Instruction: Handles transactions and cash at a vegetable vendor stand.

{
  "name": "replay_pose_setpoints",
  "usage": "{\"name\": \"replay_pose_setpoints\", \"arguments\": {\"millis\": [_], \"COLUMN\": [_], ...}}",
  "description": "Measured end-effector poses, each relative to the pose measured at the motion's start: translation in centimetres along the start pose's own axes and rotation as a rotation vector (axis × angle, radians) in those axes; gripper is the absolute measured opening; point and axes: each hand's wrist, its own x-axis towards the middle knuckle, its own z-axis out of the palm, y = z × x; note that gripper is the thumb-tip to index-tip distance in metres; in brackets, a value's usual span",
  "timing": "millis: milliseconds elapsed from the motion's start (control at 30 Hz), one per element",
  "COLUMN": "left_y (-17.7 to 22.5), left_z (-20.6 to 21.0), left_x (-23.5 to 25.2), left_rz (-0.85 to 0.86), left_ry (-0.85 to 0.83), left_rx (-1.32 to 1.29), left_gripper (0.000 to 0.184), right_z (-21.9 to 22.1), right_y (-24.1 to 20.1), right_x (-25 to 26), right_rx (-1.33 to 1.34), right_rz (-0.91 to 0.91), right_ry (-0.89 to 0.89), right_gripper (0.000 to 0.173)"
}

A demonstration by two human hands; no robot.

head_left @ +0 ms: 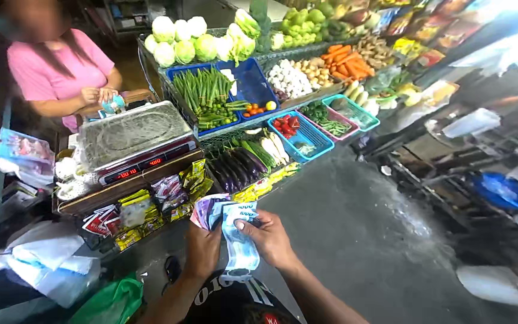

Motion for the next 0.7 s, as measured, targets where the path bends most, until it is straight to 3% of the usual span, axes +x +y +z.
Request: {"name": "replay_pose_setpoints", "arguments": {"millis": [167, 267, 333, 467, 567, 700], "left_y": [-0.4, -0.1, -0.2, 0.1, 0.9, 0.5], "left_z": [-1.0, -2.2, -3.0, -3.9, -4.4, -5.4], "left_x": [0.0, 0.7, 1.1, 0.9, 0.4, 0.5], "left_rz": [-0.075, -0.175, -0.106, 0.043, 0.016, -0.005], "left_ry": [0.065, 0.136, 0.137, 0.102, 0.114, 0.107], "left_rx": [-0.185, -0.309, -0.308, -0.188, -0.035, -0.241], "left_gripper": [0.049, 0.032, 0.028, 0.042, 0.044, 0.050], "right_z": [0.4, 0.3, 0.5, 2.4, 3.9, 4.5], "right_y": [1.0, 0.8, 0.3, -0.4, 0.7, 1.6], "right_x": [0.3, 0.7, 1.1, 1.5, 1.7, 2.3], "right_rx": [0.044, 0.134, 0.139, 0.053, 0.040, 0.096], "right_rz": [-0.061, -0.089, -0.092, -0.055, -0.078, -0.106], "right_ry": [0.035, 0.028, -0.029, -0.188, -0.164, -0.123], "right_gripper": [0.014, 0.018, 0.022, 0.031, 0.015, 0.014]}}
